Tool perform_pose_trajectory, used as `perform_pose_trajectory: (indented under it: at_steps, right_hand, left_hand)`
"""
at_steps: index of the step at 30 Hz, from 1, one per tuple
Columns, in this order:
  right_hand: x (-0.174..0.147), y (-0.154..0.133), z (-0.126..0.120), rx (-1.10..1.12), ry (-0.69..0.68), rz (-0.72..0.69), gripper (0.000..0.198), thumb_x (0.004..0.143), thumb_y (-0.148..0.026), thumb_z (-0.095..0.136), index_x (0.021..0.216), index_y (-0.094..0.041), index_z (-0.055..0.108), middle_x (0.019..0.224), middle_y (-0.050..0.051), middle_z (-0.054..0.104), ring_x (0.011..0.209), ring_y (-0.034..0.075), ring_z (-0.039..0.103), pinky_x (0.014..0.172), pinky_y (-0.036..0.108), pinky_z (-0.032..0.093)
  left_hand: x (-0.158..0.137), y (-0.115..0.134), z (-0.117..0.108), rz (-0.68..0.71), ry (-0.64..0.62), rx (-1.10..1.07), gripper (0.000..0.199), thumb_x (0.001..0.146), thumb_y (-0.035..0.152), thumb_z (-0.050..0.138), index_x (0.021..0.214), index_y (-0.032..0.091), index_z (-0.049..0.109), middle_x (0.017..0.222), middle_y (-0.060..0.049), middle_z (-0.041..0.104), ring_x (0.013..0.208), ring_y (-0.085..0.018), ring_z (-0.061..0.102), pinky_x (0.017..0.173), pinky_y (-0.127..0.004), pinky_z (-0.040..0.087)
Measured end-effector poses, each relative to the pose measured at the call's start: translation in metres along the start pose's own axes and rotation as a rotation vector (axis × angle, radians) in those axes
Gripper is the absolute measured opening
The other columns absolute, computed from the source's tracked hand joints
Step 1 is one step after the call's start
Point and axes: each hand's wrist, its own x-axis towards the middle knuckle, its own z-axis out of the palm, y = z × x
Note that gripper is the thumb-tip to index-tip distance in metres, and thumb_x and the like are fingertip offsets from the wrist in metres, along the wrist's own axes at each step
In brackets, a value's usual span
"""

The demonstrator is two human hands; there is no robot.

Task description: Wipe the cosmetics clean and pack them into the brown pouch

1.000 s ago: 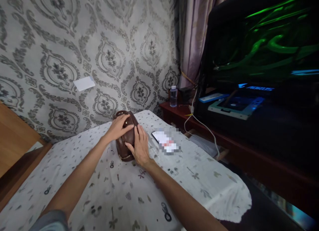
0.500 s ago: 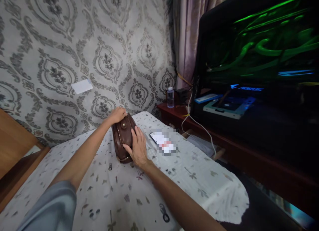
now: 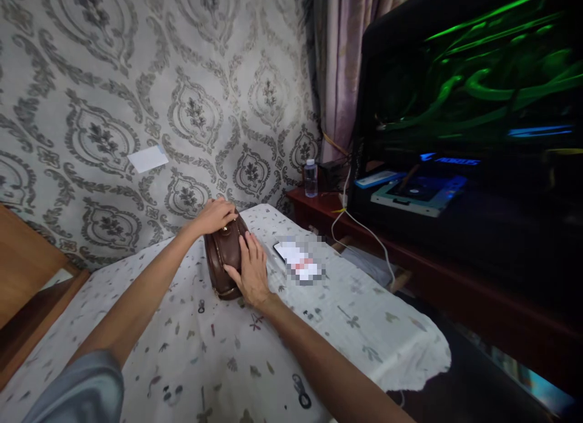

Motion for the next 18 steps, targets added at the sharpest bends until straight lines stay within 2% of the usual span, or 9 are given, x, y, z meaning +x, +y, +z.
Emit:
perform_pose_trajectory:
  at_steps: [3, 5, 7, 10, 13, 18]
  right_hand:
    - [0.000, 0.001, 0.000, 0.013, 0.002, 0.001, 0.073, 0.095, -0.046, 0.052, 0.154, -0.012, 0.029, 0.157, 0.020, 0.034, 0.148, 0.032, 0.025, 0.116, 0.054, 0.029]
    - [-0.001, 0.001, 0.000, 0.018, 0.009, -0.004, 0.073, 0.095, -0.046, 0.052, 0.154, -0.011, 0.028, 0.157, 0.020, 0.033, 0.148, 0.033, 0.026, 0.115, 0.054, 0.030]
    - [-0.001, 0.001, 0.001, 0.020, 0.024, -0.004, 0.074, 0.095, -0.047, 0.051, 0.155, -0.011, 0.027, 0.156, 0.021, 0.034, 0.147, 0.033, 0.027, 0.114, 0.054, 0.031]
    - [0.000, 0.001, 0.001, 0.023, 0.040, -0.001, 0.073, 0.095, -0.047, 0.051, 0.155, -0.014, 0.027, 0.156, 0.020, 0.034, 0.146, 0.033, 0.028, 0.113, 0.055, 0.031]
    - [0.000, 0.000, -0.001, 0.025, 0.030, -0.022, 0.064, 0.095, -0.045, 0.054, 0.152, -0.022, 0.037, 0.158, 0.016, 0.031, 0.146, 0.034, 0.027, 0.113, 0.055, 0.032]
    - [0.001, -0.001, -0.003, 0.017, 0.020, -0.029, 0.053, 0.095, -0.041, 0.054, 0.146, -0.028, 0.047, 0.159, 0.014, 0.026, 0.145, 0.035, 0.026, 0.112, 0.057, 0.032]
  left_hand:
    - [-0.003, -0.009, -0.004, -0.070, 0.113, -0.130, 0.020, 0.088, 0.042, 0.054, 0.084, 0.024, 0.063, 0.098, -0.006, 0.068, 0.107, -0.025, 0.056, 0.102, -0.040, 0.040]
    - [-0.007, -0.020, -0.004, -0.174, 0.221, -0.212, 0.028, 0.092, 0.042, 0.045, 0.100, 0.022, 0.062, 0.110, -0.007, 0.066, 0.110, -0.023, 0.056, 0.099, -0.037, 0.042]
    - [-0.015, -0.032, -0.003, -0.304, 0.301, -0.285, 0.037, 0.094, 0.046, 0.039, 0.106, 0.019, 0.061, 0.111, -0.009, 0.066, 0.107, -0.023, 0.057, 0.094, -0.037, 0.045]
    - [-0.032, -0.043, 0.004, -0.458, 0.317, -0.394, 0.049, 0.090, 0.059, 0.041, 0.091, 0.016, 0.065, 0.091, -0.009, 0.069, 0.091, -0.025, 0.061, 0.082, -0.036, 0.048]
    - [-0.047, -0.044, 0.010, -0.495, 0.283, -0.516, 0.052, 0.078, 0.067, 0.054, 0.080, 0.017, 0.068, 0.080, -0.007, 0.070, 0.082, -0.024, 0.062, 0.075, -0.034, 0.047]
    - [-0.050, -0.039, 0.015, -0.487, 0.311, -0.648, 0.039, 0.061, 0.056, 0.071, 0.072, 0.019, 0.068, 0.071, -0.003, 0.068, 0.074, -0.021, 0.060, 0.072, -0.032, 0.045]
